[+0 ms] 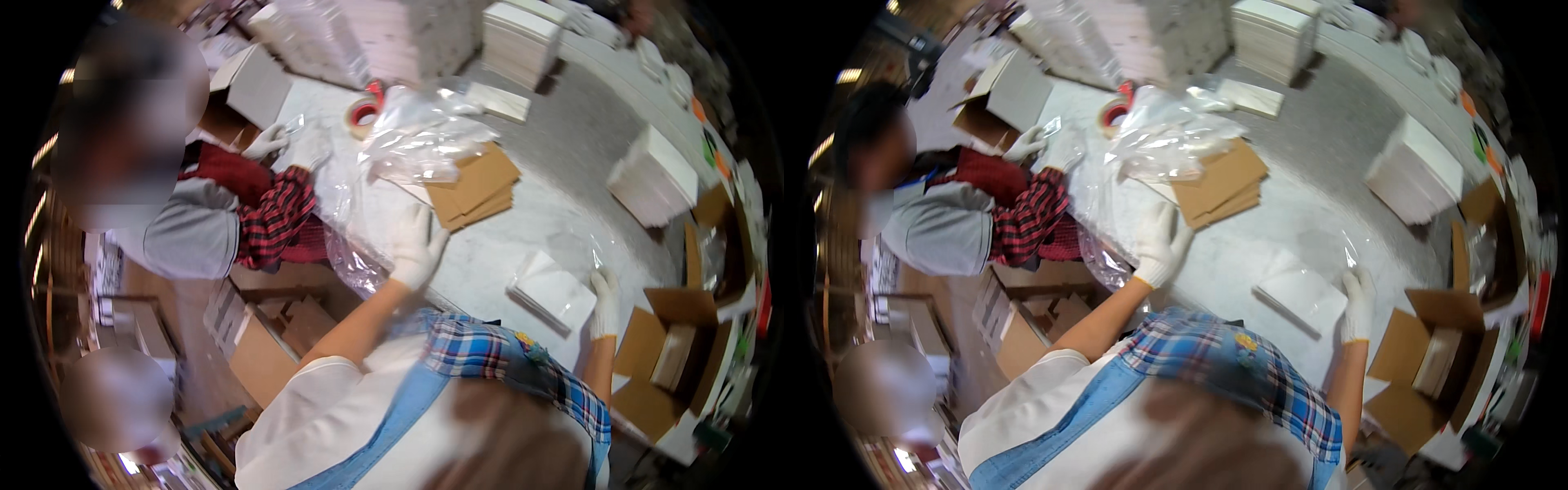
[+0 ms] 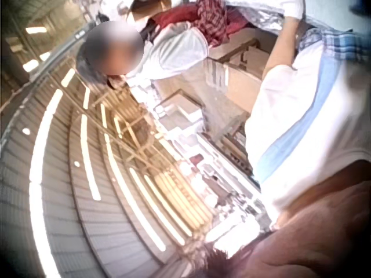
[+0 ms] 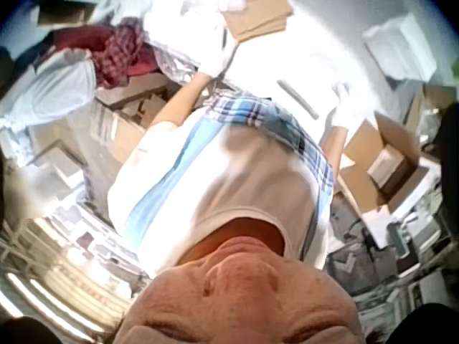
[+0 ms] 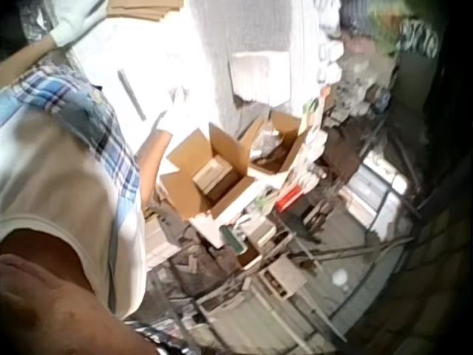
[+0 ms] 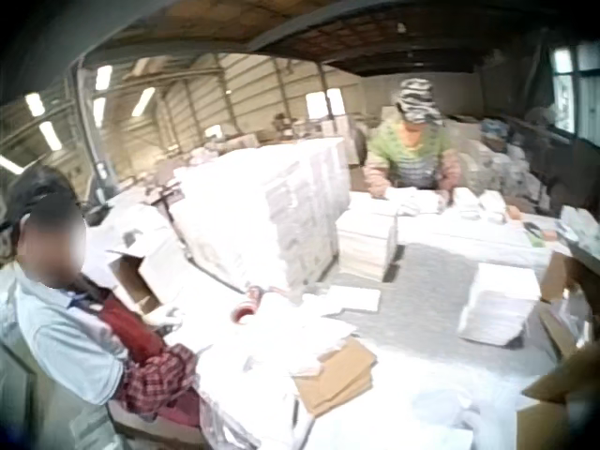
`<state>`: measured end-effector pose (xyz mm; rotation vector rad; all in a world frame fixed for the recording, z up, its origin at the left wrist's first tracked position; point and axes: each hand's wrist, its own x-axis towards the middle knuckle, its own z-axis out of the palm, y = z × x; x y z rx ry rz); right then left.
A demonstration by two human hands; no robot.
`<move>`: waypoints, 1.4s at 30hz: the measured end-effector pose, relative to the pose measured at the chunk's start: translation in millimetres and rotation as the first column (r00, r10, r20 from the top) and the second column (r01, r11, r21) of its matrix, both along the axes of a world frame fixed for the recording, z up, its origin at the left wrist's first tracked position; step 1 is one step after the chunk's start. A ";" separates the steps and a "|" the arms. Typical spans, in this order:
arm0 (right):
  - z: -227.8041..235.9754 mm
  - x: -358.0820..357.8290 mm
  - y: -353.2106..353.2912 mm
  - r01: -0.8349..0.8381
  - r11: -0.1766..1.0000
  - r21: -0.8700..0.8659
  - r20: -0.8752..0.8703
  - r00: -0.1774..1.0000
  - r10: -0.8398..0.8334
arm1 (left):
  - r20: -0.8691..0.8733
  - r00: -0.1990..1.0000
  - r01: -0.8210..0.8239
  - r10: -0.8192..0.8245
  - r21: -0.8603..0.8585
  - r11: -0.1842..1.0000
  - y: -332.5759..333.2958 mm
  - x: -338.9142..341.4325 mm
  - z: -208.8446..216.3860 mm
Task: The person wraps small white rectangular items in clear plastic bags and places them into brown cardboard boxes. They repeat this process continuously at a workbench in a warehouse setting.
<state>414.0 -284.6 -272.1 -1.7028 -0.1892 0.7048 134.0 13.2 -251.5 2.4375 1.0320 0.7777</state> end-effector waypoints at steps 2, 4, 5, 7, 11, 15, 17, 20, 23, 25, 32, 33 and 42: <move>-11.2 15.3 -4.6 -0.069 0.997 0.036 -0.152 0.986 0.074 | 0.028 1.000 -0.013 0.014 -0.031 0.999 0.4 -5.5 -4.4; -11.2 23.7 -6.0 -0.137 0.990 0.038 -0.187 0.972 0.142 | 0.132 0.991 -0.012 -0.001 0.092 0.996 3.4 -9.5 4.0; -5.7 19.2 -3.4 -0.102 0.994 0.026 -0.180 0.978 0.105 | 0.099 0.991 -0.104 0.092 0.119 0.987 4.1 -11.7 11.1; 2.6 7.7 -0.2 -0.026 1.000 0.006 -0.159 0.987 0.027 | 0.045 0.961 -0.276 0.272 0.178 0.945 9.6 -28.6 25.2; -22.0 17.6 -14.1 -0.042 0.995 0.086 -0.164 0.985 0.055 | 0.062 0.878 -0.478 0.475 0.175 0.861 34.6 -60.7 14.4; -10.1 12.3 -6.1 -0.034 0.998 0.061 -0.204 0.978 0.046 | -0.161 0.653 -0.747 0.740 0.028 0.665 70.1 -88.3 -0.2; -1.5 4.8 -2.1 -0.018 0.997 0.077 -0.214 0.976 0.035 | -0.329 0.602 -0.791 0.727 -0.122 0.600 78.4 -94.5 3.1; -18.2 5.5 -9.7 0.001 0.991 0.130 -0.198 0.980 0.025 | -0.488 0.632 -0.740 0.602 -0.149 0.656 98.8 -117.0 -16.9; -10.1 1.1 -4.8 0.000 0.993 0.121 -0.147 0.989 0.018 | -0.288 0.792 -0.580 0.539 -0.079 0.811 101.6 -98.0 1.3; -2.5 -1.4 -1.9 -0.012 0.994 0.113 -0.155 0.988 0.030 | -0.035 0.866 -0.480 0.499 -0.341 0.808 115.1 -69.8 10.1; -5.0 -5.0 -3.4 0.018 0.997 0.078 -0.141 0.990 -0.007 | 0.714 0.502 0.148 0.488 -0.627 0.765 207.4 58.6 88.0; -3.7 -4.6 -3.6 0.022 0.998 0.056 -0.130 0.991 -0.014 | 0.736 0.434 0.246 0.519 -0.652 0.717 225.3 76.0 102.1; 11.9 -10.4 0.3 0.067 0.996 0.059 -0.158 0.986 -0.057 | 0.133 0.805 -0.500 0.578 -0.372 0.782 455.8 125.7 45.0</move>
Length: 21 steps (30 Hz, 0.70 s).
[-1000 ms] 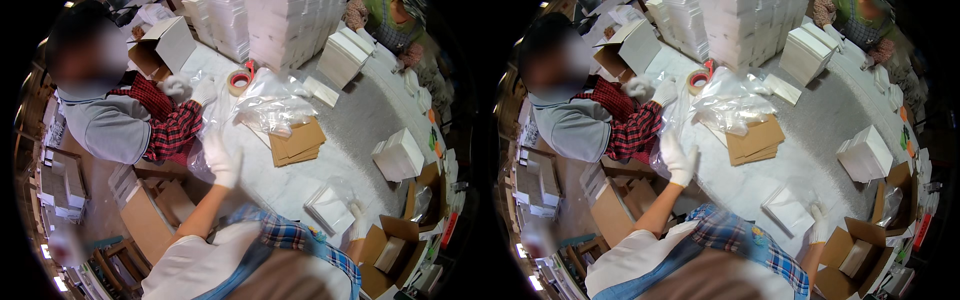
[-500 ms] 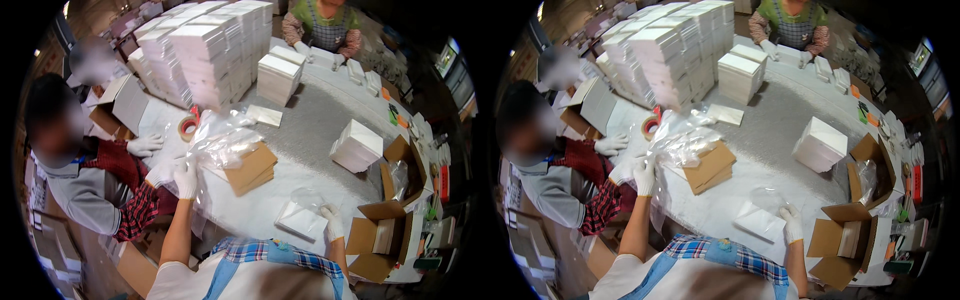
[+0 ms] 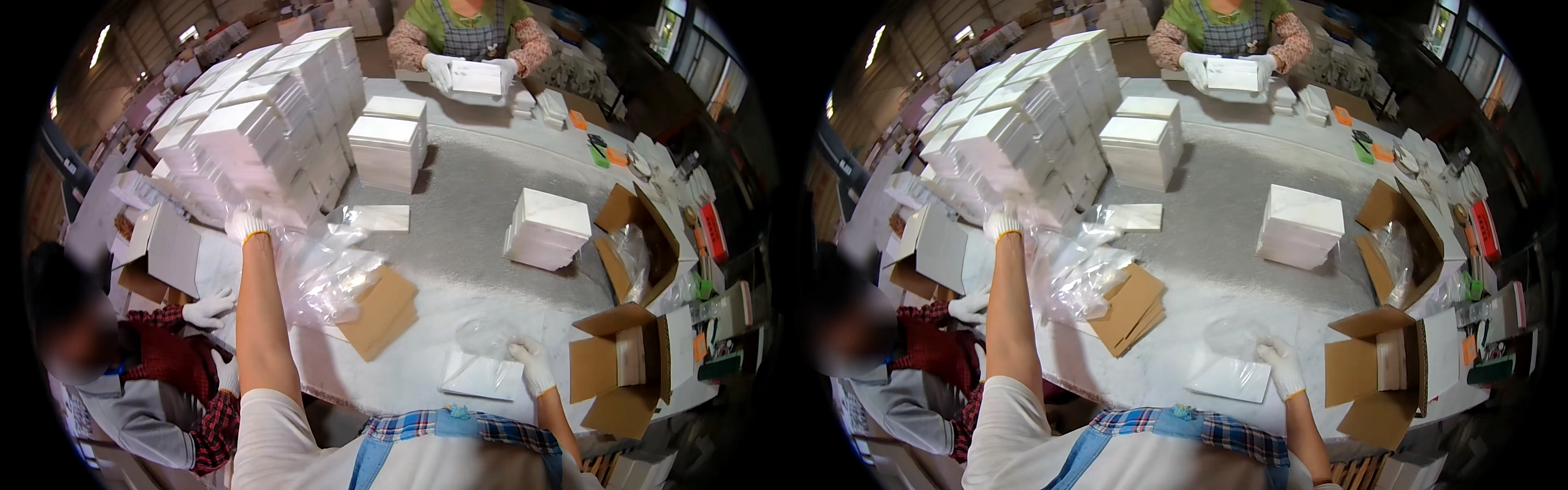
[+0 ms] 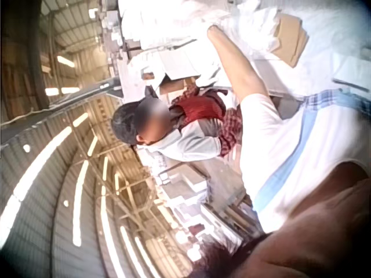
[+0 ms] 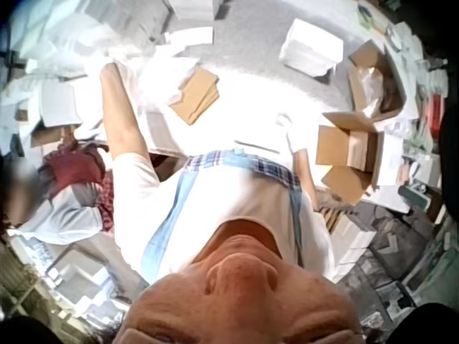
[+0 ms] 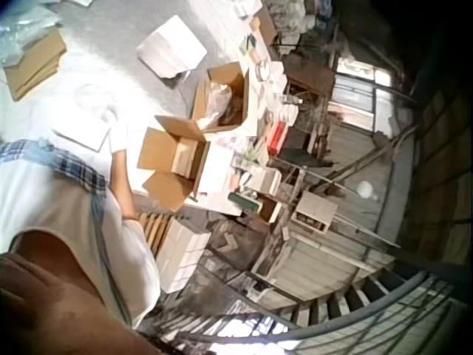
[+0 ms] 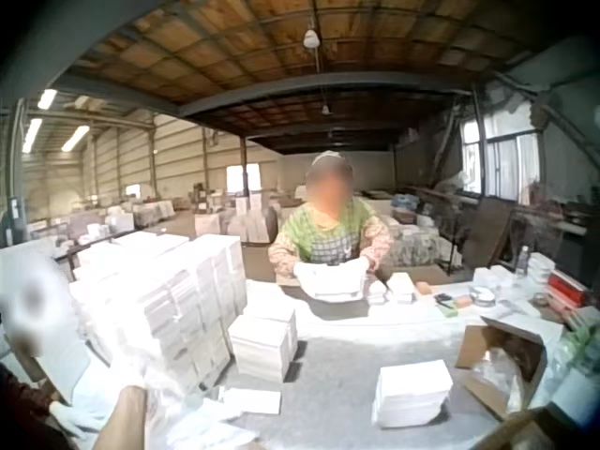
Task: The person wraps small white rectangular items in clear plastic bags and places them into brown cardboard boxes. They repeat this process continuously at a workbench in a warehouse setting.
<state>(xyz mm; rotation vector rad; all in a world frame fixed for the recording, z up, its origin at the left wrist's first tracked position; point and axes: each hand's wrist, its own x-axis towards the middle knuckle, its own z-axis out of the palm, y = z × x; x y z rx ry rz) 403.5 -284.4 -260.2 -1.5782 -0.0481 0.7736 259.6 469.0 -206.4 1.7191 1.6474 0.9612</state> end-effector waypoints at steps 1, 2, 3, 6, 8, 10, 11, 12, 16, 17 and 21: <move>-1.3 -1.7 -0.9 -0.012 1.000 0.006 -0.006 1.000 0.012 | -0.222 0.975 -0.017 0.023 0.030 0.999 12.8 0.1 -23.3; -3.1 0.4 0.1 -0.023 1.000 0.017 -0.006 1.000 0.023 | -0.080 0.995 -0.057 0.056 -0.008 0.998 17.5 5.7 -44.9; -4.7 2.5 1.6 -0.040 0.999 0.031 -0.006 0.999 0.040 | 0.061 0.993 -0.095 0.098 -0.049 0.994 20.5 7.1 -62.5; -9.3 3.6 0.4 -0.064 0.997 0.040 -0.027 0.997 0.066 | 0.202 0.970 -0.106 0.137 -0.156 0.982 9.0 7.4 -86.0; -4.0 0.4 -7.4 -0.014 1.000 -0.022 -0.009 1.000 0.014 | -0.255 0.964 0.038 -0.073 -0.138 0.990 -39.3 38.4 -72.0; -3.3 0.5 -5.9 -0.015 0.999 -0.029 -0.006 1.000 0.015 | -0.497 0.852 0.143 -0.165 -0.083 0.986 -78.1 41.2 -34.8; -5.1 1.4 -6.6 -0.023 0.999 -0.023 -0.013 1.000 0.023 | -0.597 0.779 0.208 -0.190 -0.041 0.977 -99.8 39.5 -13.8; -7.0 3.1 -6.6 -0.037 0.999 -0.015 -0.020 0.999 0.036 | -0.682 0.706 0.239 -0.191 -0.025 0.971 -114.6 35.3 6.4; -39.6 5.6 -10.2 -0.045 0.999 0.000 0.014 0.999 0.045 | -0.888 0.426 0.313 -0.172 -0.034 0.949 -167.9 31.2 58.3; -33.6 8.3 -6.3 -0.057 0.998 0.001 -0.005 0.998 0.057 | -0.891 0.425 0.311 -0.159 -0.022 0.950 -175.3 34.9 68.9; -15.6 5.2 -3.4 0.005 1.000 -0.022 -0.032 0.999 -0.006 | -0.846 0.493 0.504 -0.205 0.085 0.859 -244.0 68.9 131.7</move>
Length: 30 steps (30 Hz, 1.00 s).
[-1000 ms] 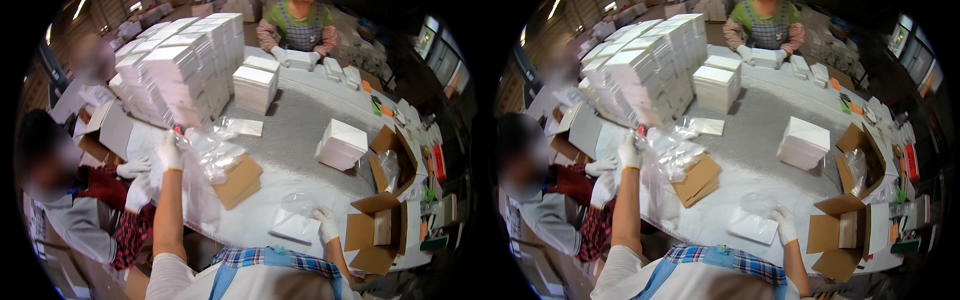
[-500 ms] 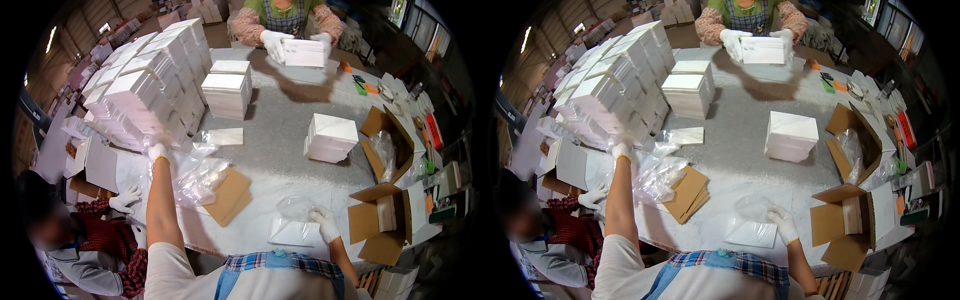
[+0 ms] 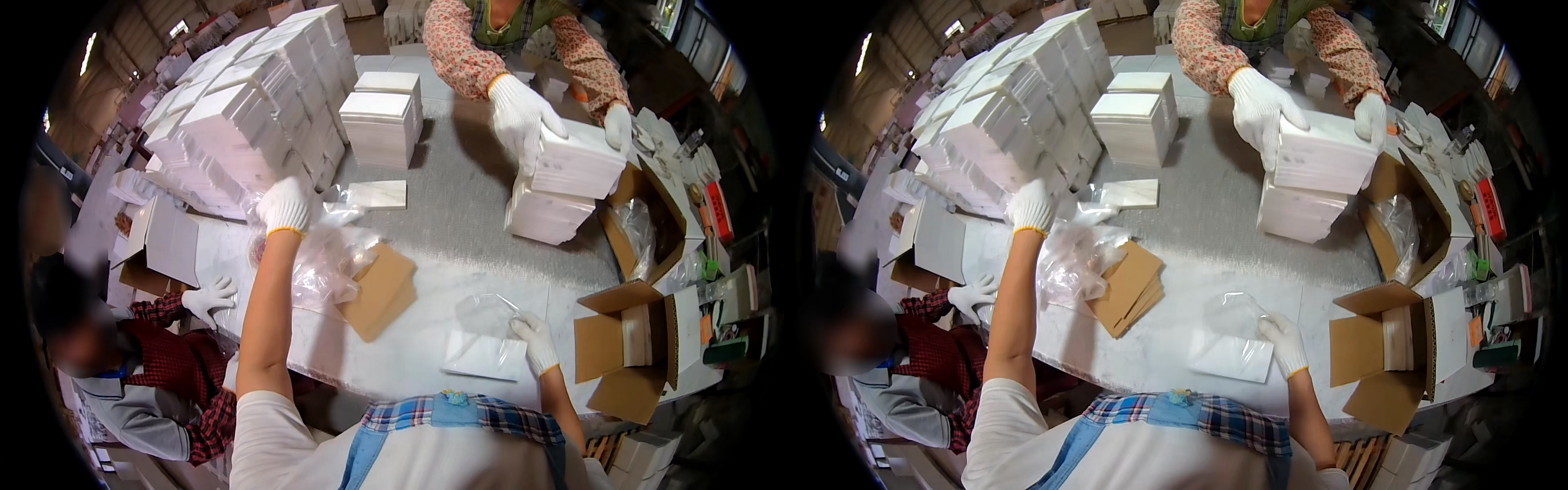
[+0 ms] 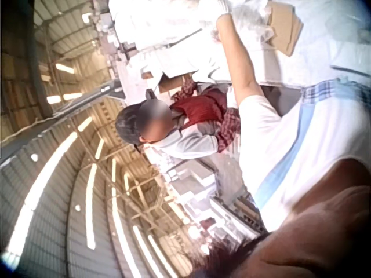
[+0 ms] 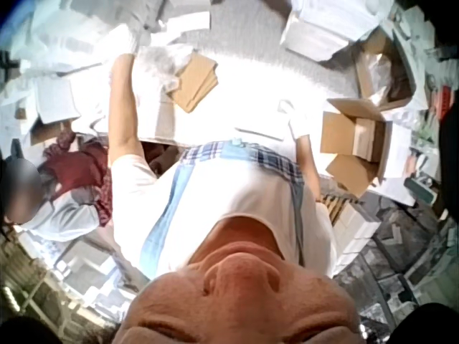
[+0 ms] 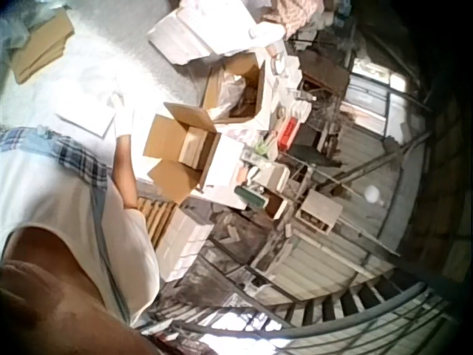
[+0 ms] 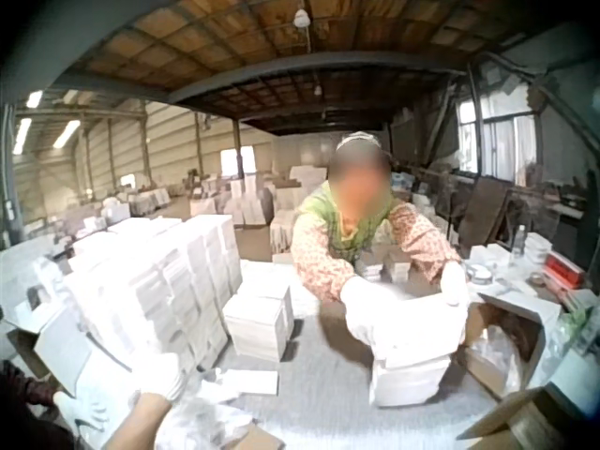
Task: The person wraps small white rectangular items in clear plastic bags and places them into brown cardboard boxes. They repeat this process continuously at a workbench in a warehouse setting.
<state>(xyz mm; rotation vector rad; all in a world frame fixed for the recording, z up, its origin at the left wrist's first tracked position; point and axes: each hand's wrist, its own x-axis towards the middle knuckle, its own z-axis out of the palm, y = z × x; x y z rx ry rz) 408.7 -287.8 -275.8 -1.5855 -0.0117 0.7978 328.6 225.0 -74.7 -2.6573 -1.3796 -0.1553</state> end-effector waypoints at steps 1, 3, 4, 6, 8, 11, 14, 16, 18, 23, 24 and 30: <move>-0.1 0.6 -1.5 0.000 1.000 -0.001 -0.007 1.000 0.000 | 0.079 0.991 0.105 -0.108 0.033 0.994 -25.6 11.2 16.8; -0.1 1.8 0.2 -0.012 1.000 0.011 -0.019 1.000 0.012 | 0.113 0.912 0.381 -0.395 0.129 0.916 -30.6 27.8 6.6; -0.7 1.0 1.7 0.004 1.000 0.023 -0.015 1.000 -0.004 | 0.098 0.865 0.477 -0.492 0.142 0.867 -37.5 39.5 -3.2; 0.0 2.1 6.3 0.027 0.998 0.049 -0.003 1.000 -0.027 | 0.069 0.760 0.633 -0.646 0.150 0.760 -36.8 62.7 -40.1; -6.4 4.0 6.5 -0.018 1.000 0.025 0.022 1.000 0.017 | 0.103 0.675 0.715 -0.731 0.152 0.682 -26.2 82.8 -101.7; -2.5 3.2 5.0 0.002 1.000 0.006 0.012 1.000 -0.002 | -0.033 0.755 0.655 -0.655 -0.020 0.755 -48.7 117.9 -144.0; 12.2 -2.7 8.1 0.012 1.000 0.005 0.009 1.000 -0.012 | -0.088 0.888 0.431 -0.452 -0.186 0.883 -55.2 129.8 -163.5; 24.2 -1.5 9.4 -0.013 1.000 -0.010 0.038 0.999 0.013 | -0.081 0.940 0.306 -0.330 -0.222 0.926 -48.7 133.9 -175.5; 30.9 -0.1 14.3 -0.067 0.997 -0.024 0.073 0.995 0.069 | -0.117 0.965 0.212 -0.236 -0.188 0.959 -20.2 121.9 -185.9; 20.0 1.3 14.0 -0.078 0.992 -0.097 0.198 0.976 0.096 | -0.129 0.987 0.076 -0.100 -0.175 0.982 11.9 103.7 -167.4; 24.3 1.6 16.6 -0.068 0.991 -0.111 0.222 0.971 0.092 | -0.152 0.987 0.012 -0.055 -0.270 0.963 18.5 104.9 -161.7; 10.8 9.2 10.0 -0.121 0.988 -0.101 0.084 0.988 0.130 | -0.217 0.841 0.428 -0.495 -0.291 0.855 28.1 120.6 -156.2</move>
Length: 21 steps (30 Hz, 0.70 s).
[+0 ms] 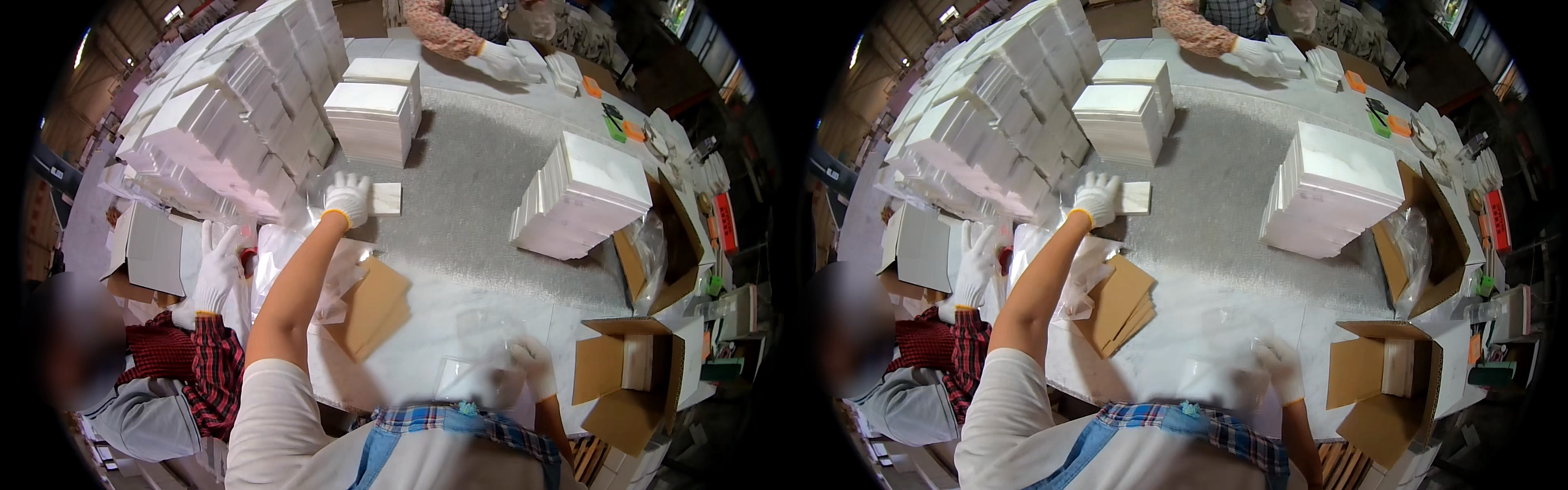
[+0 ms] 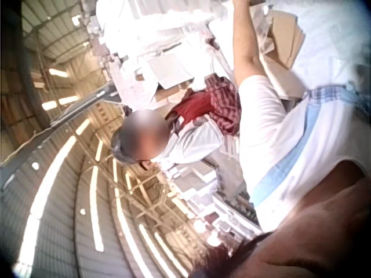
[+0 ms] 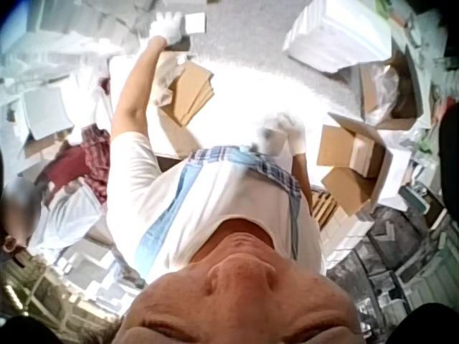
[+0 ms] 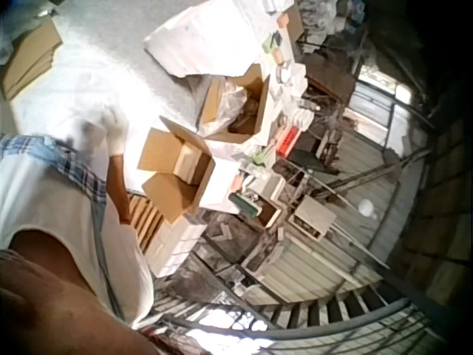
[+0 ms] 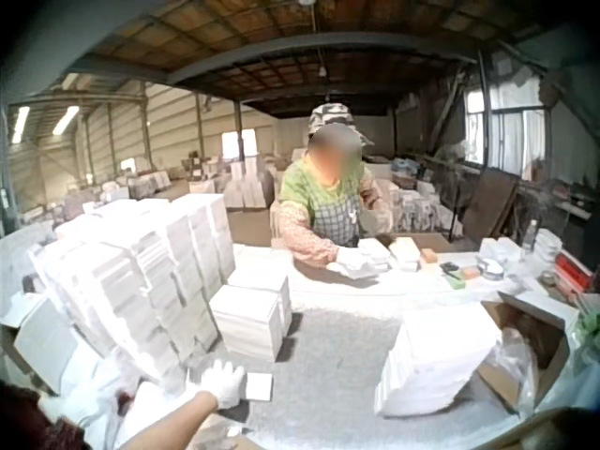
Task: The person wraps small white rectangular items in clear plastic bags and places them into brown cardboard boxes. They repeat this process continuously at a workbench in a warehouse setting.
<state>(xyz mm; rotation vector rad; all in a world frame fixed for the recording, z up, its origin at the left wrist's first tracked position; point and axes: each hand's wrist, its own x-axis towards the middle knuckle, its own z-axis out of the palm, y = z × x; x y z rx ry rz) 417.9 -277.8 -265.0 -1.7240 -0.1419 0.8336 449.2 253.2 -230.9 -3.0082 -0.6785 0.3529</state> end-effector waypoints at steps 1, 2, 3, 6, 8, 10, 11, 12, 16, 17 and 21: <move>-1.2 -0.2 0.5 -0.004 1.000 0.000 0.016 1.000 0.004 | -0.029 0.992 0.126 -0.126 -0.002 0.992 -7.6 4.1 9.6; -1.9 -0.4 0.3 -0.008 1.000 0.000 0.032 0.999 0.008 | -0.058 0.972 0.229 -0.229 -0.005 0.973 -14.7 7.2 14.8; -2.1 -0.6 0.4 -0.012 1.000 0.000 0.048 0.999 0.012 | -0.071 0.971 0.229 -0.228 0.009 0.973 -12.3 11.4 9.0; 7.9 -4.6 3.2 0.069 0.997 0.036 -0.047 0.997 -0.067 | -0.176 0.965 0.201 -0.194 0.020 0.979 -3.2 22.4 -5.3; 11.8 -7.4 3.7 0.083 0.996 0.018 -0.037 0.996 -0.082 | -0.252 0.946 0.213 -0.202 0.020 0.977 -6.9 32.2 3.9; 11.6 -7.4 2.7 0.077 0.997 0.002 -0.039 0.996 -0.077 | -0.286 0.932 0.237 -0.223 0.015 0.971 -9.8 35.8 8.8; 9.7 -6.4 0.9 0.064 0.998 -0.006 -0.047 0.997 -0.064 | -0.282 0.929 0.255 -0.241 0.011 0.967 -9.9 36.3 11.3; 8.5 -6.3 0.1 0.051 0.999 -0.013 -0.055 0.997 -0.052 | -0.278 0.925 0.273 -0.260 0.007 0.962 -10.1 36.7 14.0; 10.8 -2.0 -0.4 0.000 0.997 -0.083 0.043 0.999 0.004 | -0.269 0.915 0.302 -0.300 -0.032 0.953 -4.6 39.2 15.5; 3.6 0.0 -1.5 -0.006 0.998 -0.069 0.049 0.999 0.009 | -0.260 0.915 0.312 -0.309 -0.031 0.950 1.1 39.6 10.5; 24.6 3.5 4.6 -0.040 0.997 -0.059 -0.008 0.999 0.040 | -0.217 0.914 0.341 -0.342 -0.044 0.939 -6.1 40.7 24.4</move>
